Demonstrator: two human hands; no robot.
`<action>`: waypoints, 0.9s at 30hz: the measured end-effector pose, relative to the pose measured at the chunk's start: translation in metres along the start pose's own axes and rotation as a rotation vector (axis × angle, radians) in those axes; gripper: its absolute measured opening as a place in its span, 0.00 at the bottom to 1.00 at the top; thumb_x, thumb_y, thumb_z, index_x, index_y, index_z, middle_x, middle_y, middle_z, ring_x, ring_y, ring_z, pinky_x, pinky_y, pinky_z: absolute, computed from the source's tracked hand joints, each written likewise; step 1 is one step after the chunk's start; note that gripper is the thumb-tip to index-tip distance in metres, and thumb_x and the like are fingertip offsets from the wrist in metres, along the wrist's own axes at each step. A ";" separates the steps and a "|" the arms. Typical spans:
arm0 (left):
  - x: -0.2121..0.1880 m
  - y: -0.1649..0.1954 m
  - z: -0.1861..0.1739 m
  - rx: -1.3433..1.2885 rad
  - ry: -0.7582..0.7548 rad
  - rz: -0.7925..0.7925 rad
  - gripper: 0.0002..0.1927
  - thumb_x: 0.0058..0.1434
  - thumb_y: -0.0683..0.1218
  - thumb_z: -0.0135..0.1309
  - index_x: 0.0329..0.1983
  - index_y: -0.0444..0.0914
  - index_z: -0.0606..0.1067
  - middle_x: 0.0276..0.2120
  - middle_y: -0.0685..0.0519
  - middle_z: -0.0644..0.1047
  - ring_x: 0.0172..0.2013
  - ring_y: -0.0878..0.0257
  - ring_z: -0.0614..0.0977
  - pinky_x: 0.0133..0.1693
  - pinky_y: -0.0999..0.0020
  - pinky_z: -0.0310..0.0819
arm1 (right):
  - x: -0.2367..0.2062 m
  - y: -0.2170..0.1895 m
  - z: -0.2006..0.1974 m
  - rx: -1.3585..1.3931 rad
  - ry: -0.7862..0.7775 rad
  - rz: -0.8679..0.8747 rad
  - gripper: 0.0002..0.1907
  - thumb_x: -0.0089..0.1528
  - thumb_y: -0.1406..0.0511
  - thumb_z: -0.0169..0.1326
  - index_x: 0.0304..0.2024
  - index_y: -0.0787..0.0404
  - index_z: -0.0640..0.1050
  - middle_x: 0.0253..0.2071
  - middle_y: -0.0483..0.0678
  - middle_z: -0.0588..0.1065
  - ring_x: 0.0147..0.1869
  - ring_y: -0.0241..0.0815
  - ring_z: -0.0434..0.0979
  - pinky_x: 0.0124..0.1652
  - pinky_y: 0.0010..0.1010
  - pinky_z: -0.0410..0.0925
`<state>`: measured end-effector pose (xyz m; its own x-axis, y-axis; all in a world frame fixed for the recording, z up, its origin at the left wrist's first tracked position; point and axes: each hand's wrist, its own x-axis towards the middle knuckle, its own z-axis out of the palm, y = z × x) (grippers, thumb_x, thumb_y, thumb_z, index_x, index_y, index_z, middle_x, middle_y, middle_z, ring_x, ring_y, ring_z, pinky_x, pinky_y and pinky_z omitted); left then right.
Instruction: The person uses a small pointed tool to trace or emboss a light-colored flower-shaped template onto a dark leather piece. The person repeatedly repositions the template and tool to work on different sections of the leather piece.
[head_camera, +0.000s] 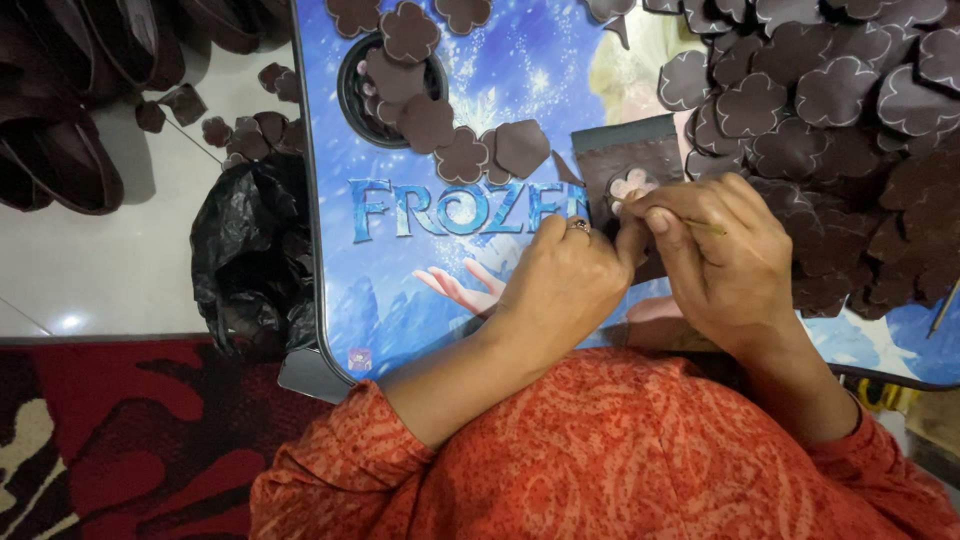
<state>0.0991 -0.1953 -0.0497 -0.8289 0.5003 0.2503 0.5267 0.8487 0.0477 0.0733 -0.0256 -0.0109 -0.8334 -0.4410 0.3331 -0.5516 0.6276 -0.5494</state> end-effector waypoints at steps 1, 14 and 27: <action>0.000 0.000 0.000 0.001 0.004 0.000 0.12 0.61 0.46 0.53 0.48 0.41 0.75 0.20 0.59 0.74 0.27 0.64 0.78 0.38 0.67 0.67 | -0.001 0.000 -0.001 -0.003 0.004 -0.001 0.02 0.74 0.71 0.55 0.48 0.63 0.79 0.46 0.46 0.80 0.42 0.45 0.77 0.44 0.33 0.68; 0.000 0.001 0.003 -0.014 0.007 -0.011 0.13 0.62 0.45 0.51 0.50 0.39 0.75 0.19 0.59 0.74 0.25 0.64 0.77 0.37 0.67 0.66 | -0.003 0.003 0.000 0.001 0.011 0.019 0.02 0.74 0.72 0.56 0.48 0.63 0.79 0.44 0.47 0.80 0.41 0.44 0.76 0.43 0.31 0.68; 0.000 0.002 0.004 -0.026 -0.007 -0.001 0.17 0.60 0.46 0.52 0.52 0.38 0.74 0.20 0.60 0.74 0.26 0.64 0.78 0.37 0.68 0.66 | 0.001 0.000 -0.002 -0.039 -0.011 -0.012 0.02 0.74 0.73 0.55 0.48 0.62 0.79 0.44 0.47 0.80 0.41 0.46 0.77 0.43 0.33 0.68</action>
<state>0.0994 -0.1928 -0.0534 -0.8305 0.5010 0.2433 0.5308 0.8443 0.0733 0.0723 -0.0246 -0.0096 -0.8265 -0.4555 0.3307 -0.5625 0.6464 -0.5154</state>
